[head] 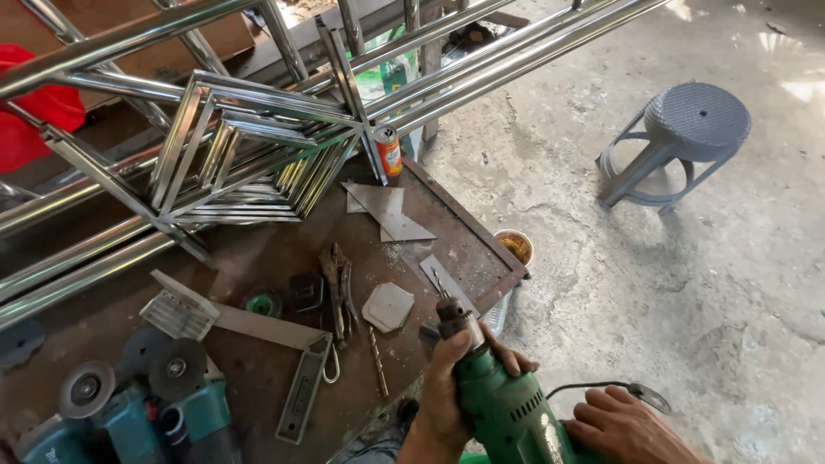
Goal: The person carries a plastic case of drill bits to a workbench, opens it and selects a bit. They insert the bit into a green electric drill, tighten the chuck, clamp a flat metal plate with locking pliers, and drill a hole into the plate.
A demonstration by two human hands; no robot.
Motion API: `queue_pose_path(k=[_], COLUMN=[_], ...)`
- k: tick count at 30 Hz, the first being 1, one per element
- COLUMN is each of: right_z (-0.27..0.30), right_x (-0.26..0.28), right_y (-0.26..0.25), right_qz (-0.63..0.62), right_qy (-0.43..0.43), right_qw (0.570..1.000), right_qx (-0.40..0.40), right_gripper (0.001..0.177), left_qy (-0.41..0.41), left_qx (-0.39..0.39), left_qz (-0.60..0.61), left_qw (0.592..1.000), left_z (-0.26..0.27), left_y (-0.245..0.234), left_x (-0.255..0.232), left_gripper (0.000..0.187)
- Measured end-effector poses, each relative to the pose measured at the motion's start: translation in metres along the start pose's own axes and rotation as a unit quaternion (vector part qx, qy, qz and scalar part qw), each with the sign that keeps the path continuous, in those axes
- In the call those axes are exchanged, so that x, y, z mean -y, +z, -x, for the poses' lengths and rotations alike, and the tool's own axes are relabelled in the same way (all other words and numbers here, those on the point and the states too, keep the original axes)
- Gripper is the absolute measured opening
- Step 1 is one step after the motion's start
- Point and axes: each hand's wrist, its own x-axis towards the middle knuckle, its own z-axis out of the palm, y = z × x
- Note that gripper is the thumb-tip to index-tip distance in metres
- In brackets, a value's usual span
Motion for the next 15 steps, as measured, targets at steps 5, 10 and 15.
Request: queue_pose_path(k=[5,10,15], right_z=[0.006,-0.020,-0.051], right_x=[0.001,-0.060,0.053], right_y=[0.007,0.061,-0.081], right_qz=[0.013,-0.474,-0.694], right_qy=[0.030,0.500,0.051], right_qw=[0.998,0.710,0.716], right_qx=[0.045,0.147,-0.051], right_gripper=[0.026,0.059,0.128], left_qy=[0.023,0.006,-0.014], left_qx=[-0.001,0.030,0.027], left_qz=[-0.042,-0.045,-0.080], left_qw=[0.999,0.999,0.996], left_z=[0.008,0.014,0.012], left_y=[0.007,0.000,0.030], left_x=[-0.003,0.005,0.009], left_gripper=[0.033,0.060,0.067])
